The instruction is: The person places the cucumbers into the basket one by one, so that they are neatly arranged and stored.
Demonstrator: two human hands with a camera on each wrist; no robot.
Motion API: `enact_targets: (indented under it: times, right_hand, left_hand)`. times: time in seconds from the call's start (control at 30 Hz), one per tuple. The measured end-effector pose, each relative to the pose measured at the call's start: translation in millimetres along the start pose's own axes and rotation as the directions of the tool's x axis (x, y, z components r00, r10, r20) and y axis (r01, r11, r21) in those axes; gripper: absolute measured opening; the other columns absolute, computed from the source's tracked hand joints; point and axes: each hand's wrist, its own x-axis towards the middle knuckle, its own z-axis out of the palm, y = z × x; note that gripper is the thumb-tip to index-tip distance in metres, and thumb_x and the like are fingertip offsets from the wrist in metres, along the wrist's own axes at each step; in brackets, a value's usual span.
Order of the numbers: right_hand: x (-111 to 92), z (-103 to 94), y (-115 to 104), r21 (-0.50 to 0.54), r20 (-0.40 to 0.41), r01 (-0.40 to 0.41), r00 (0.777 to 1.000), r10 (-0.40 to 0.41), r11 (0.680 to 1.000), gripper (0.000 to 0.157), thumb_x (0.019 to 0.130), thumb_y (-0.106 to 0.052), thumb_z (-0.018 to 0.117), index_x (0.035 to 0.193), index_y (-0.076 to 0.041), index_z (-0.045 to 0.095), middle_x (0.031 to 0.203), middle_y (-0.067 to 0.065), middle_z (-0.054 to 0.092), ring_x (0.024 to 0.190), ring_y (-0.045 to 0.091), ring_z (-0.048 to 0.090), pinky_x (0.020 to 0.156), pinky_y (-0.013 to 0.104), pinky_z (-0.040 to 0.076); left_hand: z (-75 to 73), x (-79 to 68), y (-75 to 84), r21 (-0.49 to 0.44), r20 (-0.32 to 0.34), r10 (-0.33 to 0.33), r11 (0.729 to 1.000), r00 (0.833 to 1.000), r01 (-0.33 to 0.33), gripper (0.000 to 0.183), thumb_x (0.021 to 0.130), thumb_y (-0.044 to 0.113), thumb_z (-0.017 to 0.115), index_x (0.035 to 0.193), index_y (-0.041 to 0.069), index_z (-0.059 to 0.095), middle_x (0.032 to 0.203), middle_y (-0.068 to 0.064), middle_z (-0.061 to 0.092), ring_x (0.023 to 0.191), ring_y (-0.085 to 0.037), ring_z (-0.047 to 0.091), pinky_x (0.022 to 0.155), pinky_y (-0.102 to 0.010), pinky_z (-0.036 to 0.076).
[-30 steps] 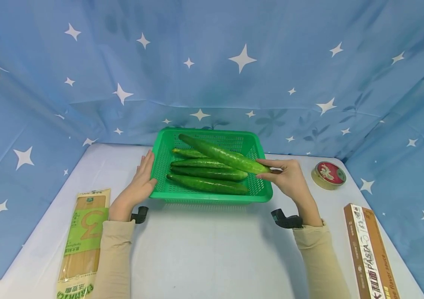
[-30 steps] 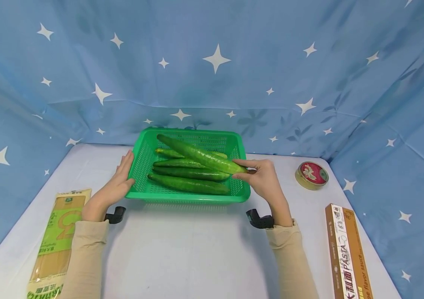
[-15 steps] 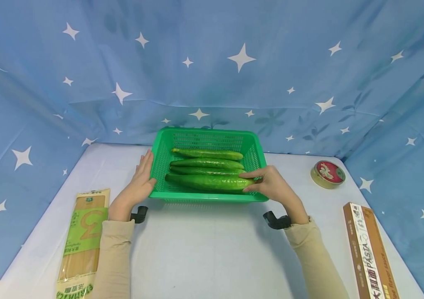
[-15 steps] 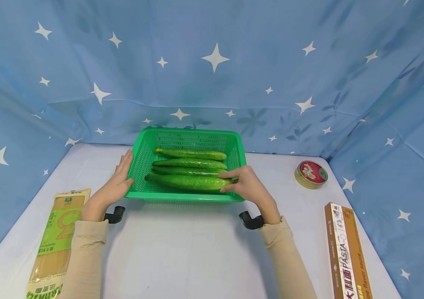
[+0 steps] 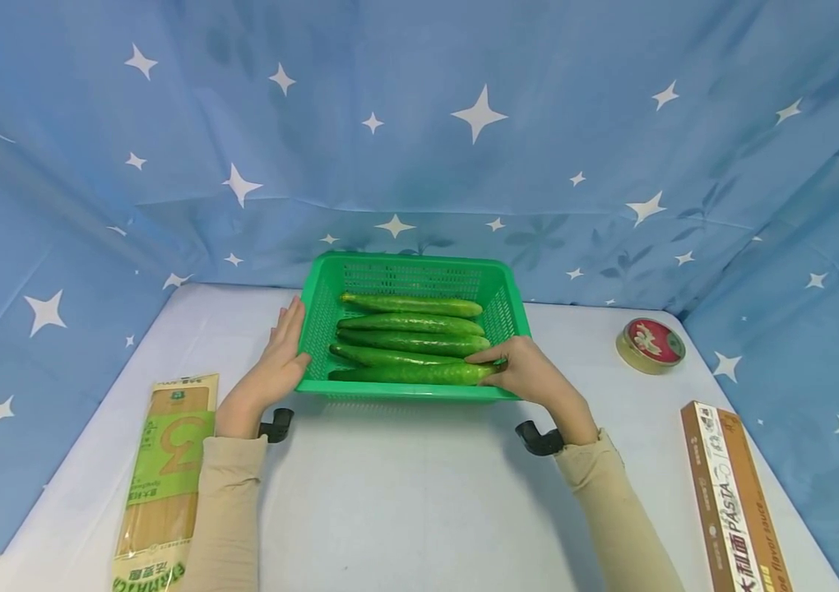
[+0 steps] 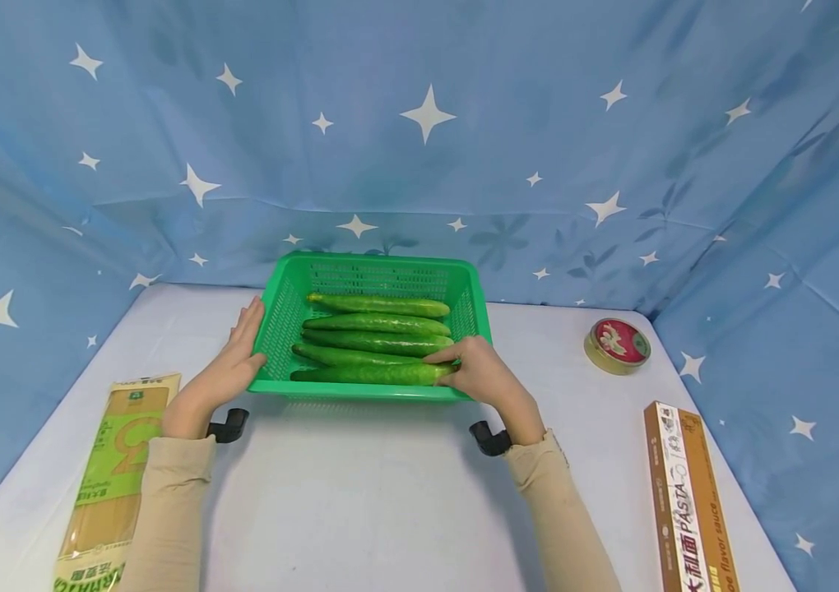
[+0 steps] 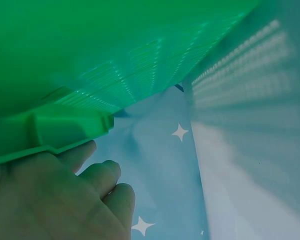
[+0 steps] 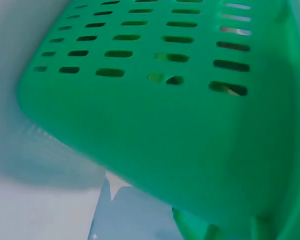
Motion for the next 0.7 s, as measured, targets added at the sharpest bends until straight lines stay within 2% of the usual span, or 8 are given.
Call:
enact_targets:
  times: [0.13, 0.27, 0.37, 0.7]
  right_hand:
    - [-0.8, -0.9, -0.4, -0.007, 0.010, -0.003, 1.000, 0.003, 1.000, 0.036, 0.080, 0.000, 0.079, 0.116, -0.004, 0.075, 0.110, 0.017, 0.072, 0.051, 0.010, 0.049, 0.050, 0.026, 0.043]
    - [-2.3, -1.8, 0.2, -0.012, 0.012, 0.018, 1.000, -0.018, 1.000, 0.036, 0.083, 0.000, 0.077, 0.118, -0.002, 0.073, 0.112, 0.017, 0.072, 0.073, 0.016, 0.067, 0.060, 0.028, 0.050]
    - [-3.2, -1.6, 1.5, 0.002, 0.004, 0.026, 1.000, -0.026, 1.000, 0.036, 0.083, 0.000, 0.076, 0.119, 0.000, 0.072, 0.113, 0.018, 0.071, 0.087, 0.022, 0.070, 0.066, 0.029, 0.053]
    - [-4.4, 1.2, 6.7, 0.039, -0.022, 0.036, 0.999, -0.035, 0.999, 0.036, 0.084, 0.000, 0.076, 0.119, 0.001, 0.071, 0.111, 0.018, 0.071, 0.098, 0.033, 0.069, 0.073, 0.033, 0.056]
  left_hand:
    - [-0.6, 0.2, 0.0, 0.006, 0.003, -0.008, 1.000, 1.000, 0.008, 0.076, 0.098, -0.001, 0.036, 0.157, 0.004, -0.012, 0.163, -0.008, -0.021, 0.147, -0.028, -0.024, 0.117, -0.056, -0.011]
    - [-0.5, 0.8, -0.5, 0.004, 0.003, -0.013, 1.000, 1.000, 0.013, 0.077, 0.098, -0.001, 0.036, 0.157, 0.004, -0.012, 0.163, -0.007, -0.021, 0.147, -0.027, -0.024, 0.118, -0.054, -0.011]
    - [0.0, 1.1, -0.6, -0.004, 0.002, -0.012, 1.000, 1.000, 0.012, 0.077, 0.097, -0.001, 0.036, 0.157, 0.004, -0.012, 0.163, -0.007, -0.021, 0.147, -0.027, -0.024, 0.118, -0.053, -0.012]
    - [0.5, 0.4, 0.3, -0.012, -0.004, -0.004, 1.000, 1.000, 0.003, 0.077, 0.096, -0.001, 0.036, 0.157, 0.002, -0.010, 0.164, -0.008, -0.020, 0.147, -0.028, -0.024, 0.118, -0.054, -0.012]
